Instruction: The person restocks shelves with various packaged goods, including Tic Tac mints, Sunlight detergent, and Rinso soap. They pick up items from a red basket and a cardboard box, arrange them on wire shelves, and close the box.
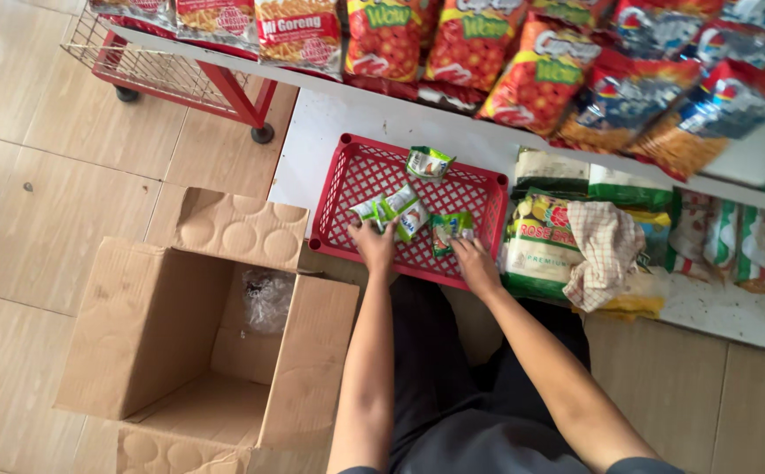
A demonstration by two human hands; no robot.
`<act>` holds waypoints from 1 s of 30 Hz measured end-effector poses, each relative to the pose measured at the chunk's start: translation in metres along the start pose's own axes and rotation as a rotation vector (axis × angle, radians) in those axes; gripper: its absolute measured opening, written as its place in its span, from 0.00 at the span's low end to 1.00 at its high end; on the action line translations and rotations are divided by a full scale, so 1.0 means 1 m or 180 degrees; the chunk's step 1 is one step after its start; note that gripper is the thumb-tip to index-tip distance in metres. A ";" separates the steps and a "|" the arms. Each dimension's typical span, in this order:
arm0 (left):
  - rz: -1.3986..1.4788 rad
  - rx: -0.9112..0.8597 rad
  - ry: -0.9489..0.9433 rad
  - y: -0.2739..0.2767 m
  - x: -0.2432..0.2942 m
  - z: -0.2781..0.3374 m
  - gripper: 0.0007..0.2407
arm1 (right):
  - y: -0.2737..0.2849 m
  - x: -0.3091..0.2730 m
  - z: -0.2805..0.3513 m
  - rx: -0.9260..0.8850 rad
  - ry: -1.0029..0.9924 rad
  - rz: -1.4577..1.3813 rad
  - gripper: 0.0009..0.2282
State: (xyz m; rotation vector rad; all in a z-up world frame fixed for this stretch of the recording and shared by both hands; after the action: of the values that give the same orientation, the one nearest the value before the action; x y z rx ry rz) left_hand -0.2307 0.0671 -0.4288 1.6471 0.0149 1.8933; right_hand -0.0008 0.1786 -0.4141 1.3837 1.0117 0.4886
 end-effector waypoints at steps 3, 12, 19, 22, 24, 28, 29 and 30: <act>0.0173 0.0183 -0.0569 0.021 0.005 0.013 0.22 | 0.007 -0.004 0.005 0.0347 -0.0174 -0.0670 0.15; 0.0867 0.0346 -0.0766 0.093 0.075 0.084 0.21 | 0.125 -0.082 0.030 0.1149 -0.1599 -0.2508 0.13; 0.1432 -0.0383 -0.1474 0.103 0.169 0.171 0.17 | 0.272 -0.180 0.065 0.2161 -0.0220 -0.1157 0.13; 0.1730 -0.0673 -0.1724 0.108 0.203 0.204 0.14 | 0.305 -0.198 0.080 0.2241 0.0018 -0.1110 0.16; 0.1798 -0.0678 -0.1849 0.116 0.219 0.223 0.13 | 0.324 -0.199 0.090 0.2294 0.0098 -0.1112 0.17; 0.1635 -0.0698 -0.1841 0.122 0.233 0.250 0.12 | 0.342 -0.192 0.114 0.2364 -0.0133 -0.1903 0.12; 0.1725 -0.0712 -0.1943 0.123 0.237 0.257 0.12 | 0.347 -0.188 0.117 0.2406 -0.0214 -0.2260 0.12; 0.1814 -0.0725 -0.2045 0.123 0.241 0.263 0.11 | 0.351 -0.187 0.120 0.2470 -0.0292 -0.1899 0.10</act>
State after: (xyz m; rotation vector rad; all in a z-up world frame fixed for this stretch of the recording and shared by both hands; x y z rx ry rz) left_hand -0.0556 -0.0231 -0.1069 2.1604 -0.9819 1.5482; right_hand 0.0929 0.0232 -0.0398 1.6354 1.5463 -0.4612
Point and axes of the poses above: each hand's wrist, its own z-axis away from the middle knuckle, its own y-axis out of the back of the hand, x = y × z, the point moved 3 cm from there along -z, towards the middle knuckle
